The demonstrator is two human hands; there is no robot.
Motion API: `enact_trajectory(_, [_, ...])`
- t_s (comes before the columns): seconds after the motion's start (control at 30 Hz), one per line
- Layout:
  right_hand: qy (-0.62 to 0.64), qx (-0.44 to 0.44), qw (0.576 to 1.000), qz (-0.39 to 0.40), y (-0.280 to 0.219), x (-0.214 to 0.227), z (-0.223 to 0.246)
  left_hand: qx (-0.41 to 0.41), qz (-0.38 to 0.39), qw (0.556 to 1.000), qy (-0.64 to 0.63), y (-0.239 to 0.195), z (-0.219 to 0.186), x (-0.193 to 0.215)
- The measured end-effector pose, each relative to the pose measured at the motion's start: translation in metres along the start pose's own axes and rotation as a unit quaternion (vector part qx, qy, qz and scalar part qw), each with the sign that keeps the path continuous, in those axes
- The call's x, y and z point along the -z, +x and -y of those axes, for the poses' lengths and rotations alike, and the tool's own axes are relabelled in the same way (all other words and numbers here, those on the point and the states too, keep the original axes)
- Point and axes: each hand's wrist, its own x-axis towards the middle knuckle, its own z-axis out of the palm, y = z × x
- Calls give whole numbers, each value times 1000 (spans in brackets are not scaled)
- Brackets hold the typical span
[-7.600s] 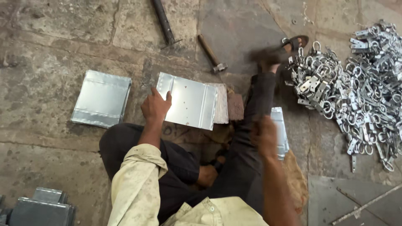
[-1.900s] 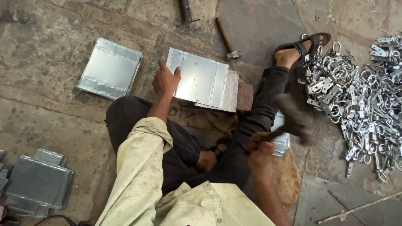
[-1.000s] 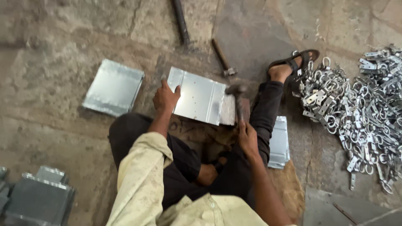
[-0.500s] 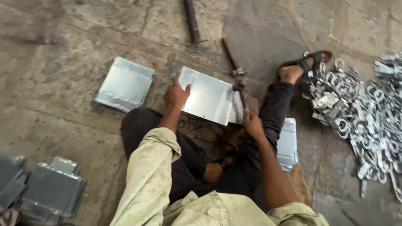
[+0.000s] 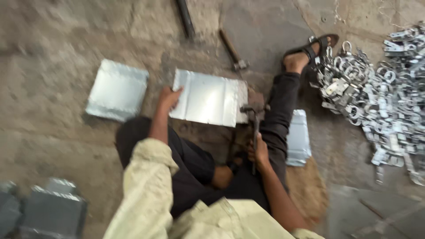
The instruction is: The person shapes metal sheets by holding them against a brick and striking them with a hammer to create folds.
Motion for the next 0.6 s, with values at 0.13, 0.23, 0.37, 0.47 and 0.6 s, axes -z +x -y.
enact_trajectory(0.13, [-3,1,1000,-18,0,-6,-5,56,121,962,-239,-36,-31,19])
enact_trajectory(0.23, [16,-4,1000,-1,12,-6,-6,-5,153,932,-329,-47,-47,27])
enact_trajectory(0.37, [-57,68,996,-8,21,3,-19,-94,231,857,-451,-42,-24,16])
enact_trajectory(0.47, [-4,91,996,-27,26,-9,-13,-123,213,839,-486,-33,-12,0])
enact_trajectory(0.6, [8,-23,998,-62,17,-15,16,-176,180,817,-519,-8,16,-18])
